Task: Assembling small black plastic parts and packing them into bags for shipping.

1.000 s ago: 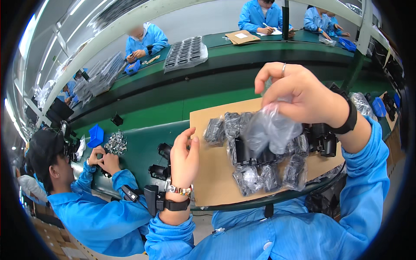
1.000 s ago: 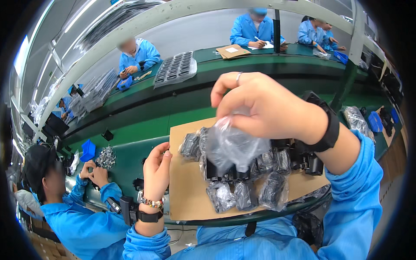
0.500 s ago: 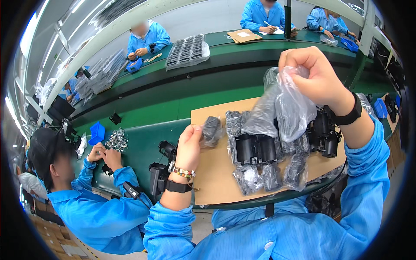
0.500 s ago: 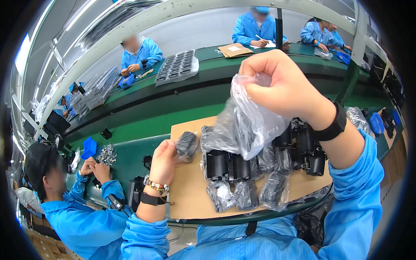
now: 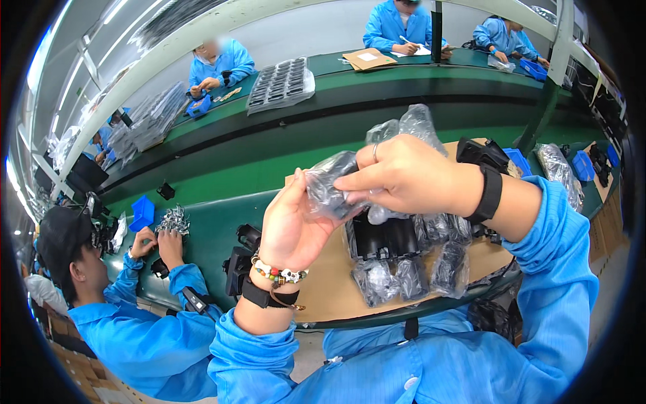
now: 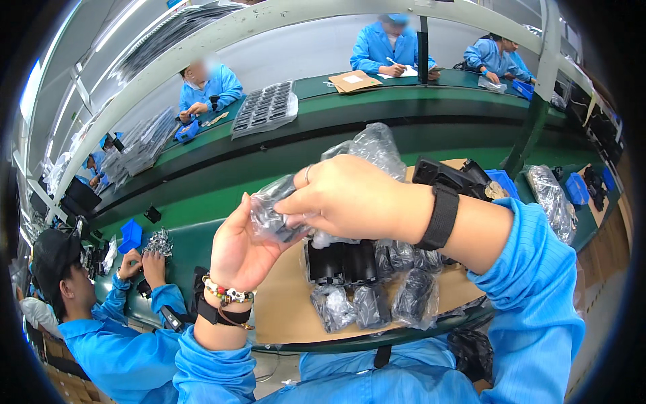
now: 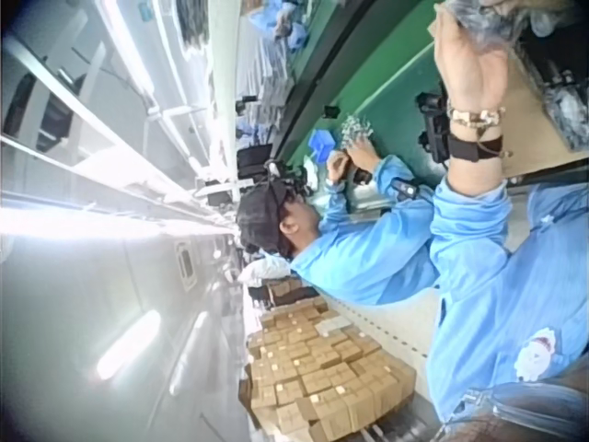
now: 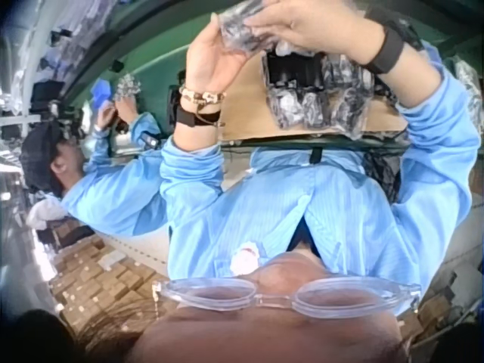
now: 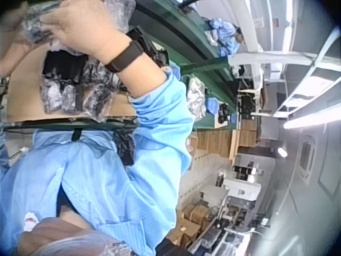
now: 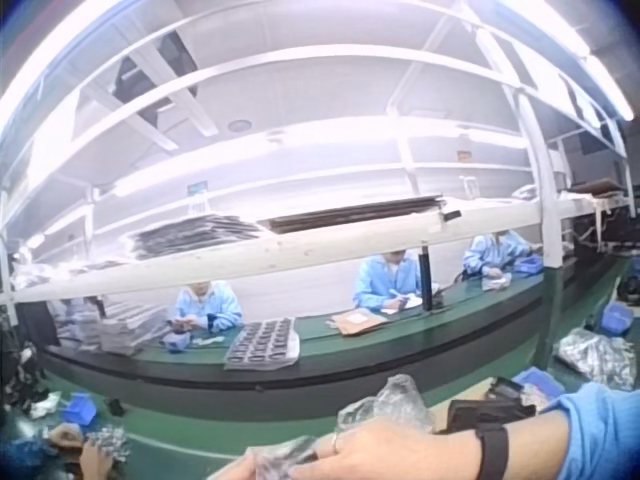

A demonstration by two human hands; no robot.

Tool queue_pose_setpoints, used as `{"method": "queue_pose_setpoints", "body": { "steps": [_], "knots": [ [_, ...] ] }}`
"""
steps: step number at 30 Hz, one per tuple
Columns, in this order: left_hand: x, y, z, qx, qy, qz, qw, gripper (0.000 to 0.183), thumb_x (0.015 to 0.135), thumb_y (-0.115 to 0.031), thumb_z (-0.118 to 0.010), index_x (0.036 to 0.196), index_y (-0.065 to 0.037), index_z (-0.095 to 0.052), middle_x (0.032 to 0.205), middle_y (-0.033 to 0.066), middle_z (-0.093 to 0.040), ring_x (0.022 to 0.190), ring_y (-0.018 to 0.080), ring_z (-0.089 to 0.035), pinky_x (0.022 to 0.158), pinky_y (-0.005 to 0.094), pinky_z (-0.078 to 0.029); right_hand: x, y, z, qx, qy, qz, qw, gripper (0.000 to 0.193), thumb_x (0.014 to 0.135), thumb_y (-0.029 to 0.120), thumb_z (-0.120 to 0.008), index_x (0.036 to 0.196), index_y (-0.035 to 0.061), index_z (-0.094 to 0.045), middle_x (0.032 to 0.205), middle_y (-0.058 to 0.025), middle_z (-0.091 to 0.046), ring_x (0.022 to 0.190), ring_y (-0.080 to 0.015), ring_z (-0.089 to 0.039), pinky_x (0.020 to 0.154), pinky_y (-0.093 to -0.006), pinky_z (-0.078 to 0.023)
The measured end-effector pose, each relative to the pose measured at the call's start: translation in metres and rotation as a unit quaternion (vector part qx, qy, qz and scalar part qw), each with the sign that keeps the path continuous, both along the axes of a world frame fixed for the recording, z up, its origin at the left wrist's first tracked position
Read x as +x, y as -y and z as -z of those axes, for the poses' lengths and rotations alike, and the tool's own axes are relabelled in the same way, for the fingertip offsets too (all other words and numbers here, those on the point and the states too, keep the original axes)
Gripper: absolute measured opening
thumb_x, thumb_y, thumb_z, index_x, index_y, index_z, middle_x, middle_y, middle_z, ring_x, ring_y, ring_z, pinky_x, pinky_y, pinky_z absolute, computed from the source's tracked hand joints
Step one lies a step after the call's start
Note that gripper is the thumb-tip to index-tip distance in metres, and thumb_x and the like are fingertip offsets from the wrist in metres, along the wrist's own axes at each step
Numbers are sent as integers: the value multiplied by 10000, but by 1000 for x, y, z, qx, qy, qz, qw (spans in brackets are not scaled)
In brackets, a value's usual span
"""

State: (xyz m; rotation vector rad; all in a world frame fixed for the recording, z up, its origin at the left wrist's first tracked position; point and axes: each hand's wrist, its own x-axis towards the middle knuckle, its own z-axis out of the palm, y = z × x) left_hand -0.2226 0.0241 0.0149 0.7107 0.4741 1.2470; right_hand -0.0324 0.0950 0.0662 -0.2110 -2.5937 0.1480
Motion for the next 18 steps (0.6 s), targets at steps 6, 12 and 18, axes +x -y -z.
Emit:
{"method": "queue_pose_setpoints", "body": {
  "steps": [6, 12, 18],
  "knots": [
    [-4, -8, 21, 0, -77, -118, 990, 397, 979, -399, -345, 1158, -74, -485, 1166, 74, -558, 1065, 191, -531, 901, 377, -405, 8, -10, -13, -146, -146, 25, 978, 65, 792, 52, -608, 814, -6, -629, 687, -110, -597, 619, -194, -564, 583, -305, -458],
    [-10, -25, 52, 85, -585, -199, 781, 347, 862, -307, -611, 958, 26, -604, 744, 81, -634, 636, 152, -581, 586, 268, -463, 34, -15, -29, -172, -138, 59, 974, 105, 828, 78, -611, 819, -23, -637, 668, -55, -600, 625, -82, -514, 587, -254, -440],
    [-4, -29, 79, 61, -560, -122, 817, 255, 890, -250, -577, 854, 1, -599, 690, 46, -615, 562, 116, -529, 521, 277, -427, 47, -18, -29, -164, -206, 60, 963, 157, 855, 112, -599, 758, -12, -595, 627, 4, -538, 600, -57, -446, 546, -233, -395]
  ]
}}
